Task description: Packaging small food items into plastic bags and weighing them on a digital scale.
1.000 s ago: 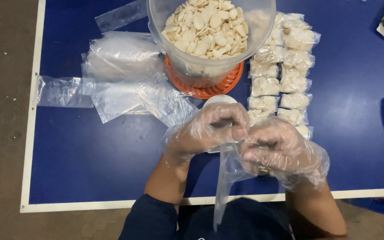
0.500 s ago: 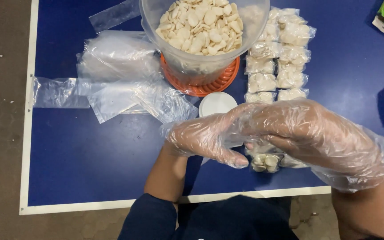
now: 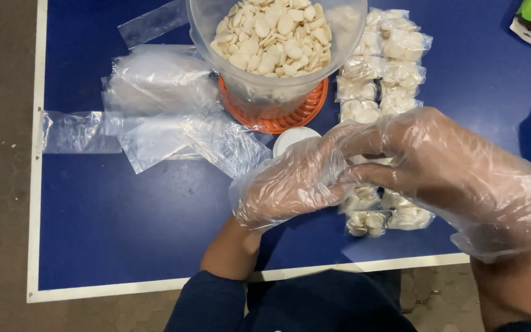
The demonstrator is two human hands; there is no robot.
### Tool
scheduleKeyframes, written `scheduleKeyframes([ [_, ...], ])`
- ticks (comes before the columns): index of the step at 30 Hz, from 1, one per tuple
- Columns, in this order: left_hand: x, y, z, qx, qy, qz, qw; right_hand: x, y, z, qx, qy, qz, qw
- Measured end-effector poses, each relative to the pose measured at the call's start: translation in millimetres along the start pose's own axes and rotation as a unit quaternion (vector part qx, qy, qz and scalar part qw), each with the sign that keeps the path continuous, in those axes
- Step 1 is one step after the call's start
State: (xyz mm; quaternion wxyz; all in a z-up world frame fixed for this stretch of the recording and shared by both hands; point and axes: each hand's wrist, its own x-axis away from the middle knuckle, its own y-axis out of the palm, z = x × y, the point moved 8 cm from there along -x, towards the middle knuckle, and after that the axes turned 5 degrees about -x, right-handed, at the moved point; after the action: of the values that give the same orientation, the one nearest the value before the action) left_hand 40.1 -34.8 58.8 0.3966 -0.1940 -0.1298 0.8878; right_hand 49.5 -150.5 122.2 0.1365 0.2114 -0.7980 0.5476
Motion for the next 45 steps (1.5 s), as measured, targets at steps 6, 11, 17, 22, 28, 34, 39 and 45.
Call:
scheduleKeyframes([
  [6,4,1,-6,-0.034,-0.023,-0.039,0.998,8,16,14,0.044,-0.082,-0.017,0.996],
  [11,1,0,-2,-0.014,-0.037,-0.073,0.997,21,19,18,-0.05,-0.05,-0.009,0.997],
  [17,1,1,-4,-0.018,-0.059,-0.089,0.994,31,21,19,-0.202,-0.007,-0.004,0.979],
  [22,3,1,-2,-0.028,-0.065,-0.08,0.994,37,23,22,-0.315,0.027,-0.004,0.949],
  [28,1,3,0,-0.04,-0.068,-0.07,0.994,43,17,37,-0.458,0.076,0.0,0.886],
  [34,20,-33,14,0.021,0.063,0.019,0.998,85,-33,-13,-0.042,-0.364,0.223,0.903],
  [39,70,-99,-68,0.306,0.133,0.342,0.879,73,-27,30,-0.149,-0.295,0.237,0.914],
  [45,118,-110,-248,0.265,0.159,0.571,0.761,13,-13,48,-0.069,-0.299,0.2,0.93],
])
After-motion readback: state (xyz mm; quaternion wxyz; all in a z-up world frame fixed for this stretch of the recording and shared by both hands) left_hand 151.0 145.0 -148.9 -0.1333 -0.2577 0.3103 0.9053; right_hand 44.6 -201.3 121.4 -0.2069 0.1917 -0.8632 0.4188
